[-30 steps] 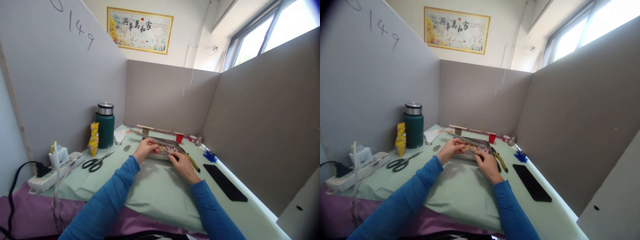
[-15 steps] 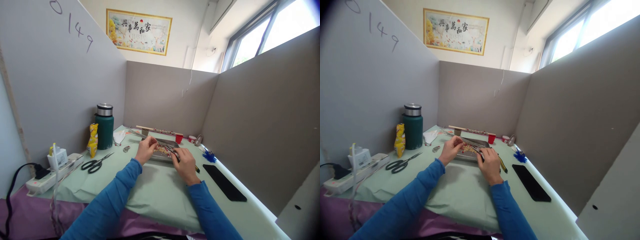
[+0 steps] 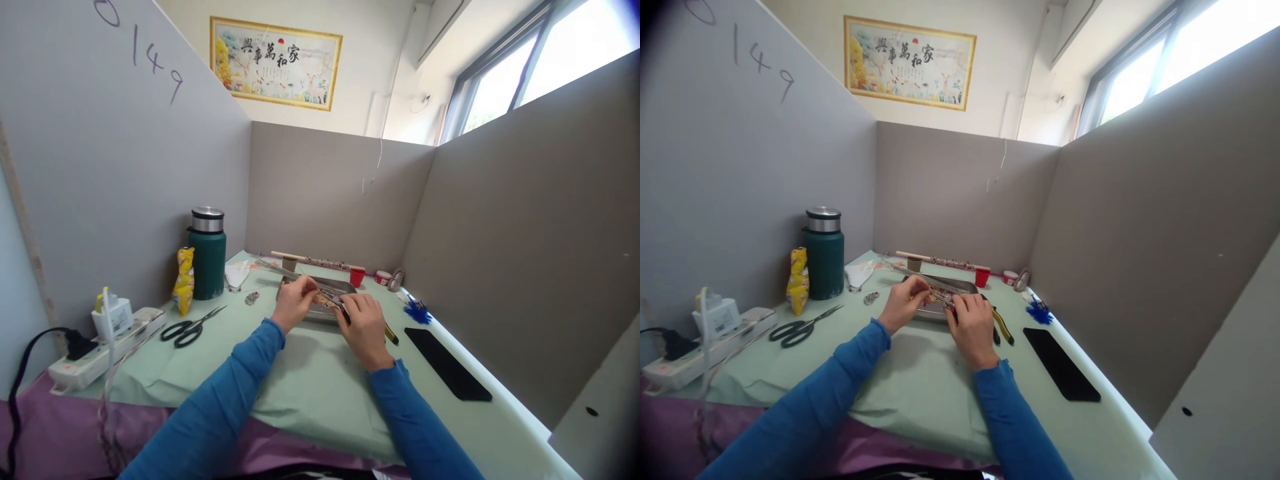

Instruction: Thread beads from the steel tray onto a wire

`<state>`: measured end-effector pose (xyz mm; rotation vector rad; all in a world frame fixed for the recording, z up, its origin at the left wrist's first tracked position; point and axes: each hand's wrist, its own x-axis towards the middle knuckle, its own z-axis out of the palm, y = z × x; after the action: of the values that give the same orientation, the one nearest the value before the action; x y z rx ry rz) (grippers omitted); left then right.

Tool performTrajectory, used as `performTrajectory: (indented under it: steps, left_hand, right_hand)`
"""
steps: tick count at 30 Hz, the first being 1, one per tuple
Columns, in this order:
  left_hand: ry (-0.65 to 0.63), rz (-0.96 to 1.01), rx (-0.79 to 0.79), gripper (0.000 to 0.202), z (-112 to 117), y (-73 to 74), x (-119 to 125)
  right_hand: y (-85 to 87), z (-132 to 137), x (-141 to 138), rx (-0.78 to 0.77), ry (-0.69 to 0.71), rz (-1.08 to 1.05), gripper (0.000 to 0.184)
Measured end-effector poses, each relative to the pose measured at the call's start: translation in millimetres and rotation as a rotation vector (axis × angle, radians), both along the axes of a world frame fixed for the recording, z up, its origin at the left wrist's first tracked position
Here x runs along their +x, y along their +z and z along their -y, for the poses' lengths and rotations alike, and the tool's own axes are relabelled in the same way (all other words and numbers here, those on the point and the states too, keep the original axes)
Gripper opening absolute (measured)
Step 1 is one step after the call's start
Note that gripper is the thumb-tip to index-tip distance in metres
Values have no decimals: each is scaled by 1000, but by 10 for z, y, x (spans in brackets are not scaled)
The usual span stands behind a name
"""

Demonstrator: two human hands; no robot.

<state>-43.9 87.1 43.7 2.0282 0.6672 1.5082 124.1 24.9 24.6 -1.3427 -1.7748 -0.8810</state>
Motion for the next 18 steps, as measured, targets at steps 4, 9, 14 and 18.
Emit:
performTrajectory:
  steps: [4,9,14,18]
  left_hand:
    - [-12,-5,17,3,13,5,4]
    - [-35,2,-22,4,22,18,1]
    - [-32,6,-30,5,18,15,-1]
    - [-49,14,-49,4,16,15,-3]
  right_hand:
    - [2,-4,3,-1,-6,28,23]
    - [0,-9,16,6,-8,33,21]
    - [-1,-10,20,3,-25,48,21]
    - [-6,-15,26,22,-26,62,20]
